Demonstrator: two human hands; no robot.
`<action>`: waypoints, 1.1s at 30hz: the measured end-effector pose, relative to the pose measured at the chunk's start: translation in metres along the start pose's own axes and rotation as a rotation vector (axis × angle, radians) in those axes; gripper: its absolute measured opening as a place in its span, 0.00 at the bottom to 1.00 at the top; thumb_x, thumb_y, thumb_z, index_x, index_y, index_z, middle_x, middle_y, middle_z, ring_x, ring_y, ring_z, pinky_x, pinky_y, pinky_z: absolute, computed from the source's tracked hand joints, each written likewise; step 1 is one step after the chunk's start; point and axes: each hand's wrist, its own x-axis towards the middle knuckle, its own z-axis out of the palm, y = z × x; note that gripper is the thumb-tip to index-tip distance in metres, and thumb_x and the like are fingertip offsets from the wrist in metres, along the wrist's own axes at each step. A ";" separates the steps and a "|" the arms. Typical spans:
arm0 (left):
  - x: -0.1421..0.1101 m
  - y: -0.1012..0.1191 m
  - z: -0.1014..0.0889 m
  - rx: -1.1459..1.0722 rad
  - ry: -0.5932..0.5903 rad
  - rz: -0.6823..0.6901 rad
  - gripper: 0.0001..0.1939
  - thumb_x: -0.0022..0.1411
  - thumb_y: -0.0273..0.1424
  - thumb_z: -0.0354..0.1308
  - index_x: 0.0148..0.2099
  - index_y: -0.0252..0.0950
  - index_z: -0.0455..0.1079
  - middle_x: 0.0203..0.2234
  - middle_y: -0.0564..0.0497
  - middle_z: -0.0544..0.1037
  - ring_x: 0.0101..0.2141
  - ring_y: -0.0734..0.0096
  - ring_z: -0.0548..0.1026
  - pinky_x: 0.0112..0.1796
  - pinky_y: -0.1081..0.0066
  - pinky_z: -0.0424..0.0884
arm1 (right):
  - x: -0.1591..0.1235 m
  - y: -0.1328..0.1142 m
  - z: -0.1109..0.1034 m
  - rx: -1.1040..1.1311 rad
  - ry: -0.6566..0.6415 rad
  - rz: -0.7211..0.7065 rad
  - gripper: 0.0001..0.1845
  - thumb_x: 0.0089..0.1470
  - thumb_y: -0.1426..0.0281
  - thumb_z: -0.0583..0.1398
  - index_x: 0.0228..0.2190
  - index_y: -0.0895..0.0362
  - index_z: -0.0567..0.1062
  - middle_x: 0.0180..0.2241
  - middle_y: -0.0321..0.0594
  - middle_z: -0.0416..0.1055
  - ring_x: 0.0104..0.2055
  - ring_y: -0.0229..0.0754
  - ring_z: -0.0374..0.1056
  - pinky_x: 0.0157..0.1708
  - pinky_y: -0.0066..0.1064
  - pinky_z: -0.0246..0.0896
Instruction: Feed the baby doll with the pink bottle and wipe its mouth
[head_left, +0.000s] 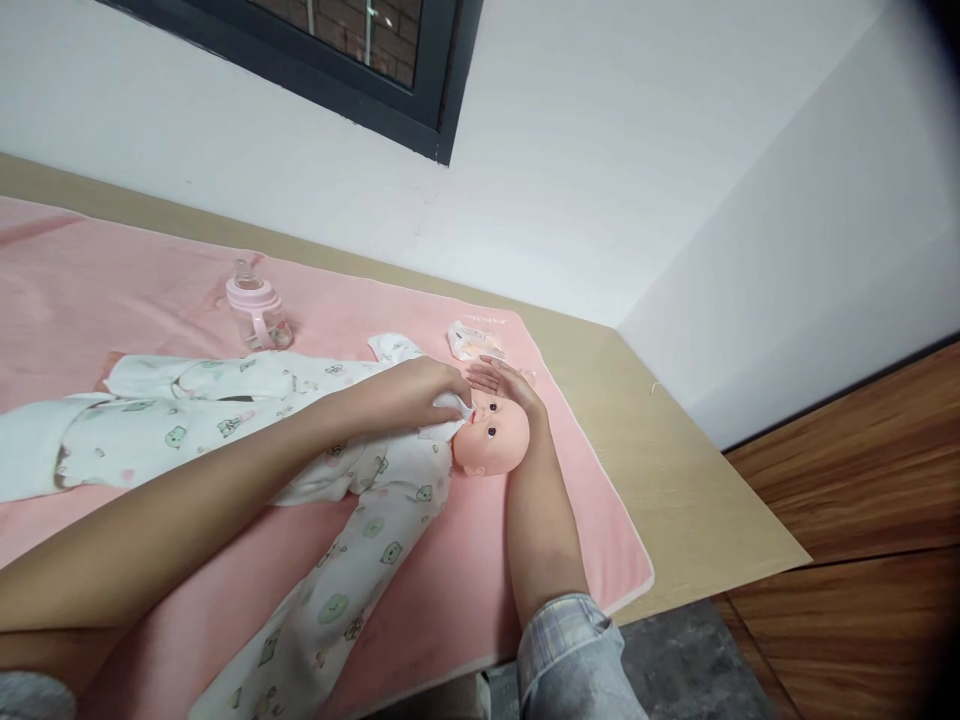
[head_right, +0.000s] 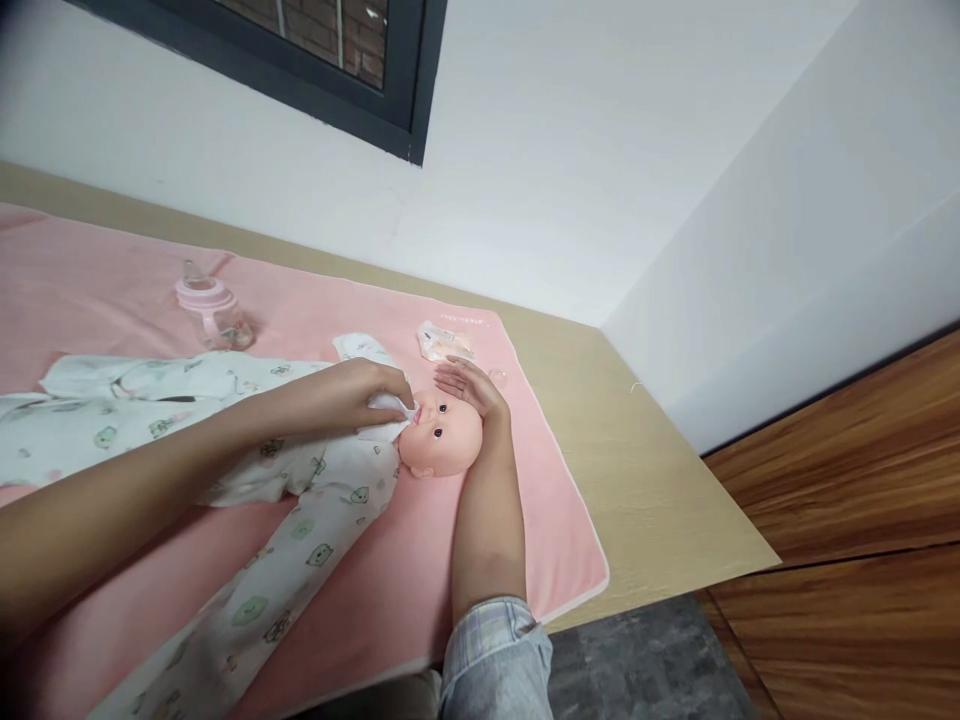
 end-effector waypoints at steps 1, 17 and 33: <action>0.000 0.001 0.000 0.006 0.011 -0.003 0.11 0.59 0.29 0.53 0.40 0.38 0.76 0.36 0.52 0.80 0.36 0.63 0.76 0.35 0.71 0.65 | 0.000 0.000 0.000 0.001 0.000 -0.001 0.19 0.52 0.59 0.62 0.45 0.51 0.72 0.45 0.39 0.77 0.50 0.44 0.73 0.59 0.43 0.63; 0.002 0.000 0.007 0.122 0.096 -0.013 0.11 0.62 0.28 0.51 0.42 0.36 0.74 0.38 0.48 0.78 0.39 0.59 0.75 0.37 0.67 0.65 | 0.006 0.004 -0.006 0.046 -0.059 -0.013 0.17 0.51 0.63 0.63 0.44 0.52 0.73 0.45 0.40 0.77 0.52 0.45 0.72 0.60 0.43 0.62; 0.007 0.001 0.015 0.123 0.153 -0.037 0.12 0.64 0.22 0.52 0.43 0.35 0.75 0.38 0.48 0.76 0.40 0.61 0.74 0.39 0.67 0.66 | -0.006 -0.013 0.008 0.032 0.044 0.049 0.12 0.54 0.69 0.60 0.42 0.55 0.74 0.39 0.40 0.78 0.50 0.44 0.73 0.58 0.43 0.64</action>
